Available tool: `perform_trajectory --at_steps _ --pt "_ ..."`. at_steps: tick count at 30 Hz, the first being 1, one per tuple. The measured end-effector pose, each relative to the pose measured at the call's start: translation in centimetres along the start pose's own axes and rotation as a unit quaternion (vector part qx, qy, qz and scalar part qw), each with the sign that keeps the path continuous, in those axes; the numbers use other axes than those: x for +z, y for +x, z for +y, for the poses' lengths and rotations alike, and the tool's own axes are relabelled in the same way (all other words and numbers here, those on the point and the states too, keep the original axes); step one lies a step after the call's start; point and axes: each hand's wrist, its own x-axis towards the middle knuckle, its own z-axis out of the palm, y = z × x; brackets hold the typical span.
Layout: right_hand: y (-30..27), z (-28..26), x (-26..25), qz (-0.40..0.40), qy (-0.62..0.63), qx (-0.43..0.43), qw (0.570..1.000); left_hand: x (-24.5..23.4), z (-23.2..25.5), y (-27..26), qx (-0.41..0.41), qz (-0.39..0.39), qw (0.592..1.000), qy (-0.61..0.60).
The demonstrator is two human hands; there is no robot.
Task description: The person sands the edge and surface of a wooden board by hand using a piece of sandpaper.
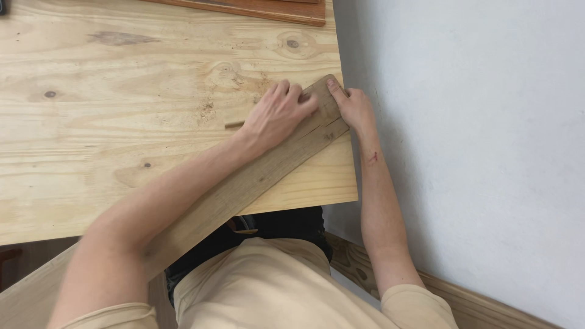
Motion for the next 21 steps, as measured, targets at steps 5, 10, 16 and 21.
perform_trajectory --at_steps 5,10,16,21 --pt "0.2 0.3 0.4 0.005 0.007 0.01 1.0 -2.3 1.2 -2.7 0.021 -0.009 1.0 0.02" --pt "-0.3 0.1 0.3 0.012 0.031 -0.004 0.999 1.7 -2.1 1.7 0.005 0.026 0.998 0.053" --pt "0.4 1.8 1.0 0.013 0.07 0.011 0.997 -1.0 1.2 -4.1 0.025 0.002 1.0 0.006" --pt "2.4 5.0 2.0 0.043 0.07 0.019 0.996 0.1 -0.6 0.4 0.018 -0.011 0.999 0.042"
